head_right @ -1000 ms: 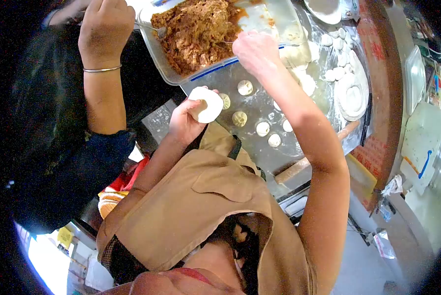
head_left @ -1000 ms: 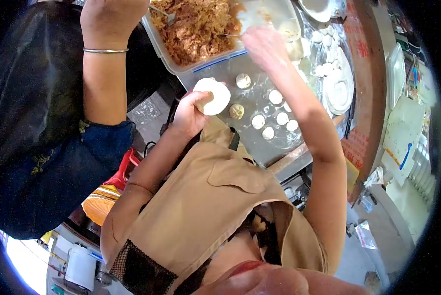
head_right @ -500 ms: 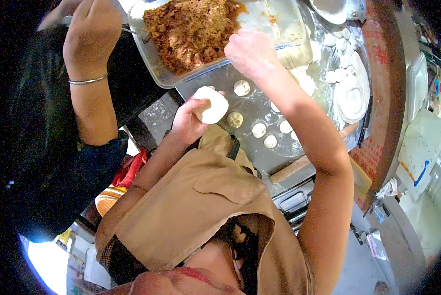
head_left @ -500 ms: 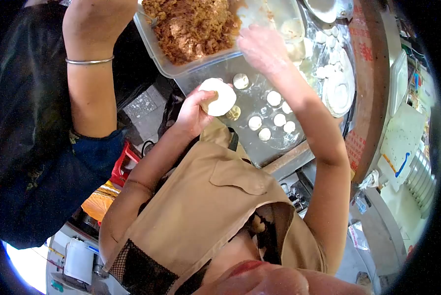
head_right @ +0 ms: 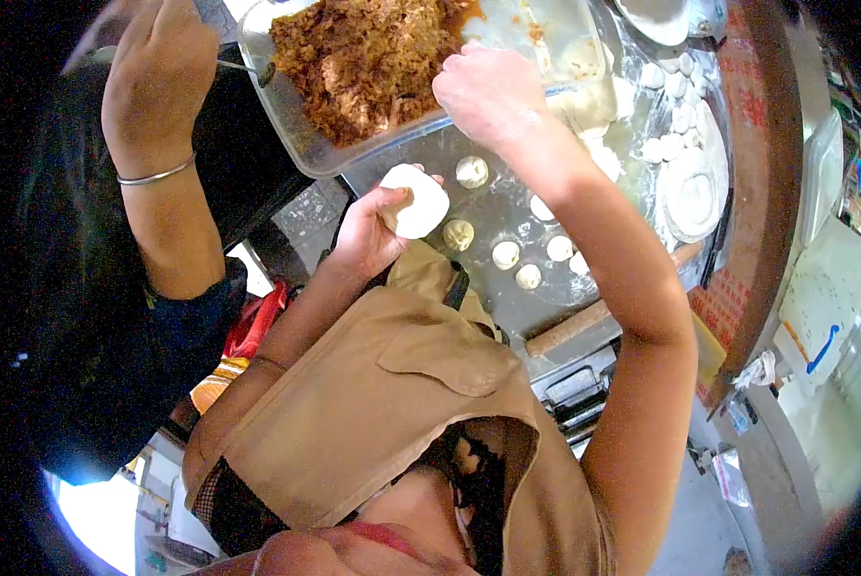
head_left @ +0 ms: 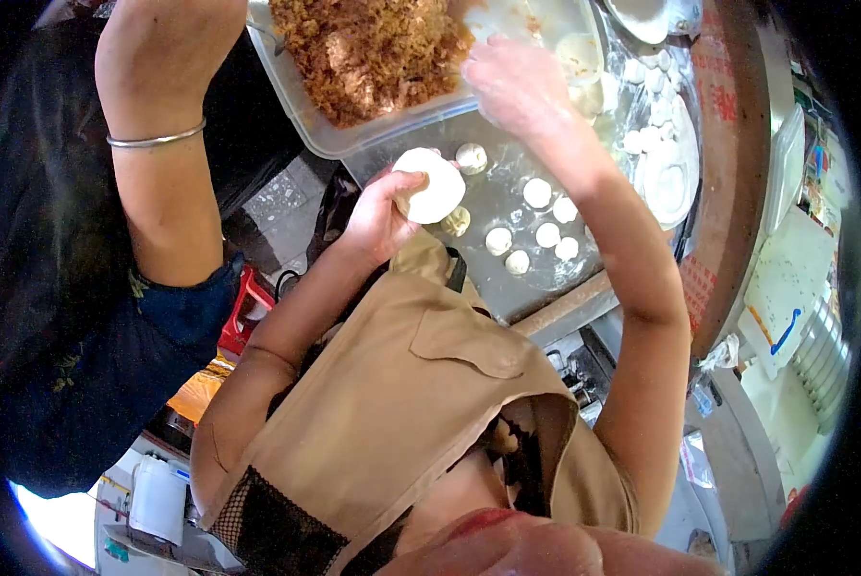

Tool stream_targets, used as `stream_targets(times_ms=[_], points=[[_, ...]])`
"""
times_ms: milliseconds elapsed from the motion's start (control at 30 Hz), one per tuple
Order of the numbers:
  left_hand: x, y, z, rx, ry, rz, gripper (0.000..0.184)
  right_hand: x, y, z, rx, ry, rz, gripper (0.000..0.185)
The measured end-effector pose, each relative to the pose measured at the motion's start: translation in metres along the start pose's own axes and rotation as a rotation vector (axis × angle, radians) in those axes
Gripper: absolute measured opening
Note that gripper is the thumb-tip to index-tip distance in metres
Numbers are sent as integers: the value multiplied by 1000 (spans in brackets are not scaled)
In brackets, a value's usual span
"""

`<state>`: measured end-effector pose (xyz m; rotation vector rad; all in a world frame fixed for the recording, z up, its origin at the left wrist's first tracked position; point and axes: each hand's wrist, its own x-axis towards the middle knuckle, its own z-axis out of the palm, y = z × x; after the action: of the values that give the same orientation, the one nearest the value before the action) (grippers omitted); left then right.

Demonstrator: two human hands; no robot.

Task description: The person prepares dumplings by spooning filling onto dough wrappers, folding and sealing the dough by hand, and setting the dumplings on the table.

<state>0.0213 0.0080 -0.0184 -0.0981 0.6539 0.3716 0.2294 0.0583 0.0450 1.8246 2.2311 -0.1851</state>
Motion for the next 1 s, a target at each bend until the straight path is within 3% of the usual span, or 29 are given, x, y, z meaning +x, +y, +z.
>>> stream_targets(times_ms=[167,233,333,467,600,667,733,767,800,833,933,1000], points=[[0,-1,2,3,6,-10,39,-1,-1,1,94,14,-68,11],[2,0,5,18,33,-22,40,4,1,-2,69,-80,-147,13],[2,2,3,27,-5,-10,39,11,5,-5,51,-238,-95,15],[0,3,2,39,-10,8,39,6,33,-2,285,-178,-95,16],[-1,3,2,90,17,39,40,-11,61,-13,515,36,-221,23],[-1,2,4,58,-14,98,41,-34,62,-30,743,6,-84,23],[0,5,19,-22,-65,116,42,-63,58,-54,762,-64,-56,23],[1,5,26,-117,-100,131,43,-85,52,-57,885,-15,73,23],[6,10,18,-252,-364,-3,45,-105,42,-57,1008,38,205,22],[5,8,35,-245,-356,66,48,-125,28,-49,1097,172,333,21],[-2,-3,85,-126,-222,140,59,-176,-25,-36,870,477,626,20],[-6,-15,105,-84,-230,121,64,-197,-57,-13,461,726,623,24]])
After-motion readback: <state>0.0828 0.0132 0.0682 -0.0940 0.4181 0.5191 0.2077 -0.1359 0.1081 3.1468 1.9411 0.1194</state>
